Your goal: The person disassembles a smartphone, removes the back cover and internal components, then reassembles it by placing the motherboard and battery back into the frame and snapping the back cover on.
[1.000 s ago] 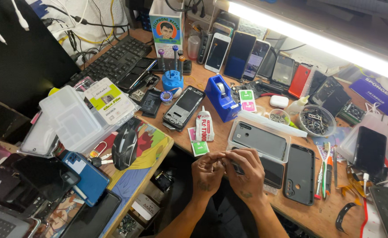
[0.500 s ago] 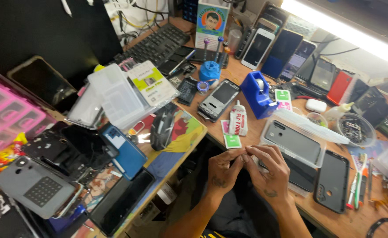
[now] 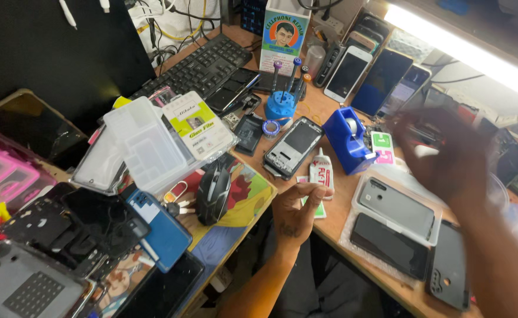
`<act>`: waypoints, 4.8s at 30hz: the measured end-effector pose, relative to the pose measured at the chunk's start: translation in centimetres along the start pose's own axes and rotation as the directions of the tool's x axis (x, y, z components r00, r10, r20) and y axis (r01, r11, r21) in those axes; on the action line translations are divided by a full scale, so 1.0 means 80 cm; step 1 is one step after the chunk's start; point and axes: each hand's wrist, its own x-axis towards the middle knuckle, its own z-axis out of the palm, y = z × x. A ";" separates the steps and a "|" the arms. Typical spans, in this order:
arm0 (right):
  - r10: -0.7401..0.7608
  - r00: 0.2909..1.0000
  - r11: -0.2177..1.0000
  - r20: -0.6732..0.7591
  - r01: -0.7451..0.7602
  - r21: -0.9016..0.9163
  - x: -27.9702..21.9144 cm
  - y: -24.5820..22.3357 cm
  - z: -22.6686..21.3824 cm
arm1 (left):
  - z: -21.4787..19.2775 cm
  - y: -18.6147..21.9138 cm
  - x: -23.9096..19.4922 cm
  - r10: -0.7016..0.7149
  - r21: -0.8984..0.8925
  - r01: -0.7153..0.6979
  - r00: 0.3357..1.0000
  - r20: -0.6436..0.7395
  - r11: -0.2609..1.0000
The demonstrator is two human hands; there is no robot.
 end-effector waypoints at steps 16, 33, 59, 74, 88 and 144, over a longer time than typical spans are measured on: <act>0.380 0.858 0.867 0.347 -0.200 -0.456 0.311 0.217 0.071 | -0.014 0.011 0.047 0.037 0.140 -0.033 0.999 -0.026 0.990; 0.327 0.879 0.890 0.346 -0.164 -0.425 0.302 0.222 0.044 | -0.021 0.010 0.034 0.008 0.121 -0.009 1.000 0.004 0.993; -0.032 0.992 0.998 0.124 0.025 0.056 -0.180 -0.067 -0.153 | 0.106 -0.027 -0.129 -0.126 -0.565 0.391 0.884 0.449 0.727; 0.210 0.975 0.939 0.077 -0.223 0.261 -0.235 -0.042 -0.156 | 0.119 -0.057 -0.135 -0.164 -0.539 0.459 0.846 0.507 0.706; 0.259 0.956 0.921 0.136 -0.287 0.262 -0.220 -0.039 -0.149 | 0.126 -0.070 -0.125 -0.209 -0.589 0.543 0.815 0.540 0.598; 0.384 0.922 0.542 0.041 -0.261 0.798 -0.236 0.064 -0.120 | 0.107 -0.084 -0.101 -0.409 -0.405 0.656 0.733 0.544 0.636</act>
